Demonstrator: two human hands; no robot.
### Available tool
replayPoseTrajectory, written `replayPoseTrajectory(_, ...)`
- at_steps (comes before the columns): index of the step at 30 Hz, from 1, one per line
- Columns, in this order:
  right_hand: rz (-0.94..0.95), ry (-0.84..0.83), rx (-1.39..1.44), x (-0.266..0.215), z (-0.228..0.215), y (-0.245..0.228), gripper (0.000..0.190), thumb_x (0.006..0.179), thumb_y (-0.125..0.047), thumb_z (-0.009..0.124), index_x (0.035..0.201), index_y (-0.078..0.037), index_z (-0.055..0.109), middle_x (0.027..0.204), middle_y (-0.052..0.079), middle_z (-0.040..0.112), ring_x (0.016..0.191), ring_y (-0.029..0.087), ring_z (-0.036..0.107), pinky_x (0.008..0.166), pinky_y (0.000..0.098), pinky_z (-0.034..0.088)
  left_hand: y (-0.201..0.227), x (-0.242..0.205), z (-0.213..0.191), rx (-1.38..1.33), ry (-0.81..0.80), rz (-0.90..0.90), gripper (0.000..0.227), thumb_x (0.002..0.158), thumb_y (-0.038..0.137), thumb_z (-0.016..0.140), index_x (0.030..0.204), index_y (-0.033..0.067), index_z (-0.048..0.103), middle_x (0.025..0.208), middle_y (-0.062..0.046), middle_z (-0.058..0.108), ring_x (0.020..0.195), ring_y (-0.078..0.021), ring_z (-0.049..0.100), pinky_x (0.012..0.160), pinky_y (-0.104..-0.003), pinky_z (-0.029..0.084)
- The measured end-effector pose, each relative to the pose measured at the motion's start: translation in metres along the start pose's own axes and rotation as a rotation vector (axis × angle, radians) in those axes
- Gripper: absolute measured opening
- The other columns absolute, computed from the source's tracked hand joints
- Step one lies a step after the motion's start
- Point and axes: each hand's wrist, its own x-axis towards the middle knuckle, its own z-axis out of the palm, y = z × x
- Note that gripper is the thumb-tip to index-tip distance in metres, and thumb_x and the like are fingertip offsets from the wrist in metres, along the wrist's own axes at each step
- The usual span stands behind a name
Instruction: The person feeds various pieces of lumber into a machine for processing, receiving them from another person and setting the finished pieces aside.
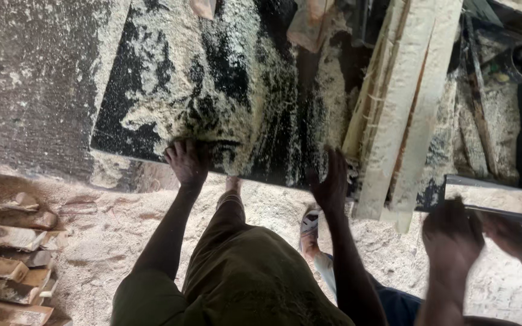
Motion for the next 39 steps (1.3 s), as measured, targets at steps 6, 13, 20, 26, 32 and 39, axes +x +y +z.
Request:
replayPoseTrajectory(6,0.371,-0.166,0.323,0.109,0.057,0.041,0.094,0.088,-0.032,0.079,0.165,-0.010,0.030,0.148,0.017,0.059,0.140,0.034,0.054,0.114,0.0536,0.047,0.054,0.038,-0.004,-0.167,-0.106,0.074,0.051,0.096,0.057,0.073,0.113,0.0104,0.064,0.122,-0.019,0.058,0.108,-0.0360,0.052,0.086,-0.051,0.047)
replayPoseTrajectory(13,0.464,-0.121,0.263,0.248,0.196,0.164,0.126,0.079,-0.060,0.089,0.164,-0.005,0.014,0.158,0.026,0.039,0.142,0.044,0.043,0.109,0.0542,0.045,0.180,0.156,0.035,-0.592,-0.114,0.214,0.051,0.092,0.040,0.078,0.127,0.0068,0.062,0.128,-0.016,0.062,0.120,-0.0337,0.054,0.102,-0.050,0.044)
replayPoseTrajectory(20,0.406,-0.095,-0.104,0.349,0.244,0.210,0.127,0.088,-0.070,0.088,0.164,0.001,0.015,0.157,0.034,0.039,0.140,0.047,0.046,0.109,0.0536,0.047,0.278,0.314,0.117,-0.738,-0.167,0.194,0.068,0.090,0.050,0.073,0.135,0.0020,0.059,0.128,-0.022,0.059,0.118,-0.0407,0.053,0.099,-0.054,0.045)
replayPoseTrajectory(26,0.531,-0.104,-0.049,0.385,0.254,0.199,0.118,0.089,-0.065,0.086,0.158,0.004,0.019,0.147,0.034,0.044,0.127,0.046,0.053,0.099,0.0532,0.052,0.350,0.407,0.189,-0.709,-0.294,0.181,0.079,0.091,0.058,0.070,0.145,0.0061,0.047,0.140,-0.023,0.052,0.126,-0.0437,0.051,0.102,-0.057,0.046)
replayPoseTrajectory(32,0.718,-0.144,-0.051,0.383,0.236,0.172,0.111,0.084,-0.062,0.085,0.151,0.005,0.028,0.133,0.031,0.052,0.115,0.044,0.059,0.092,0.0553,0.054,0.373,0.447,0.213,-0.495,-0.438,0.178,0.095,0.085,0.067,0.073,0.145,0.0014,0.040,0.137,-0.026,0.050,0.131,-0.0451,0.047,0.106,-0.059,0.043)
replayPoseTrajectory(39,0.814,-0.136,0.066,0.374,0.214,0.130,0.100,0.073,-0.066,0.079,0.136,0.000,0.039,0.123,0.020,0.058,0.106,0.034,0.067,0.088,0.0477,0.061,0.359,0.418,0.196,-0.521,-0.426,0.169,0.089,0.081,0.062,0.076,0.140,0.0055,0.043,0.134,-0.023,0.051,0.132,-0.0477,0.041,0.107,-0.063,0.037)
